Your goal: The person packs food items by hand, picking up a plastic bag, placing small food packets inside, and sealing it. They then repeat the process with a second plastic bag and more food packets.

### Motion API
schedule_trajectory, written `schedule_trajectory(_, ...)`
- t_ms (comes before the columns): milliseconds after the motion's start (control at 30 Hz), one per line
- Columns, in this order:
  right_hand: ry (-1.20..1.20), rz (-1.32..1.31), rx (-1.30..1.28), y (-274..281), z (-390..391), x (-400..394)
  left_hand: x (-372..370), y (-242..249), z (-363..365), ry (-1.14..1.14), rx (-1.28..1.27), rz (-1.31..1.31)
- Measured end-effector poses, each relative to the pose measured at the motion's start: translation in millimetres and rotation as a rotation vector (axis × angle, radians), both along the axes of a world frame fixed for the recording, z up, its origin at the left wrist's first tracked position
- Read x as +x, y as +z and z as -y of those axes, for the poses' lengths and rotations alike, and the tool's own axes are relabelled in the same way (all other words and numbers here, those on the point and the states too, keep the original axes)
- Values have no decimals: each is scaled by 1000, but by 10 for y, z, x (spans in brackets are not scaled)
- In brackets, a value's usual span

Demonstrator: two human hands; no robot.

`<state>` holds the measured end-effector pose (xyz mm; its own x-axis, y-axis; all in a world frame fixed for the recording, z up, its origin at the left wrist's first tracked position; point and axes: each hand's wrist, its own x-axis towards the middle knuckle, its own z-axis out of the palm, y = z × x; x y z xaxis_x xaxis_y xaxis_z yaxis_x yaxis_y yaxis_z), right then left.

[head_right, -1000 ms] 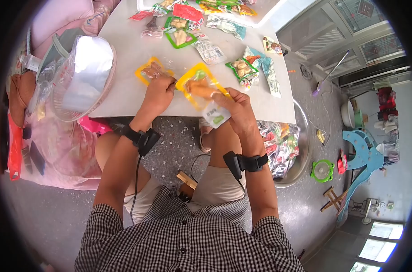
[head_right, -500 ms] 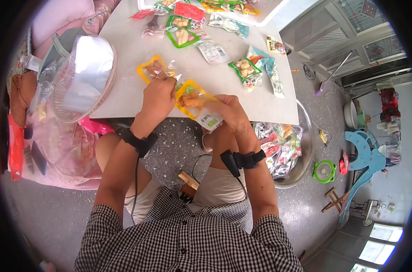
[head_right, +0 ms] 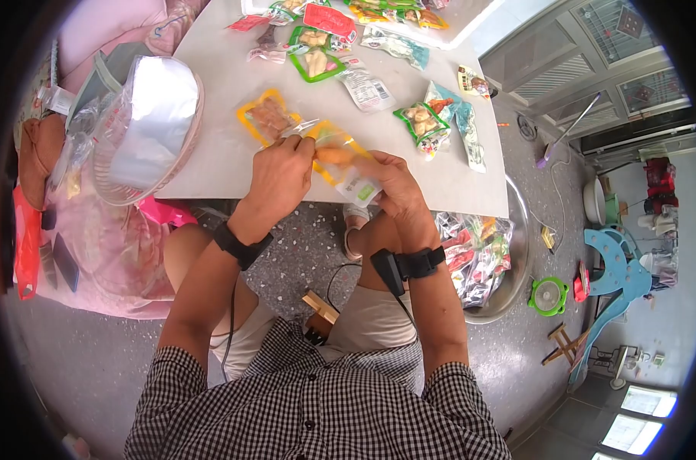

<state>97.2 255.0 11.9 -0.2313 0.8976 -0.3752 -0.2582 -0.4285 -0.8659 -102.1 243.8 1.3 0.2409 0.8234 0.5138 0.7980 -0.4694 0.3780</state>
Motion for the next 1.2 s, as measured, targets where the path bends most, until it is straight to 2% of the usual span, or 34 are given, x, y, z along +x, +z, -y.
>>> schedule_trajectory(100,19,-50,-31,28,11,-65,33,9,19,6,16,-7)
schedule_trajectory(200,45,18,43,80,39,-202,59,40,53,-7,31,21)
schedule_trajectory(300,159,397,303,-13,-42,-283,63,49,51,-30,114,15)
schedule_trajectory(400,40,651,254,201,9,-545,62,26,65,-33,19,40)
schedule_trajectory(467,32,627,381,28,-29,-528,44,41,57,-30,28,69)
schedule_trajectory(533,-18,470,359,89,-11,-580,12,60,42,-24,20,83)
schedule_trajectory(633,-111,108,99,188,171,-541,-30,89,30,-12,-4,101)
schedule_trajectory(700,-129,-48,-70,62,151,-460,-23,77,33,-15,5,123)
schedule_trajectory(833,-90,125,57,58,97,-615,-13,98,44,-33,26,140)
schedule_trajectory(1067,-276,-22,130,-20,37,-921,-80,114,13,13,40,137)
schedule_trajectory(1200,-159,75,86,-59,156,-922,-85,111,24,-5,13,108)
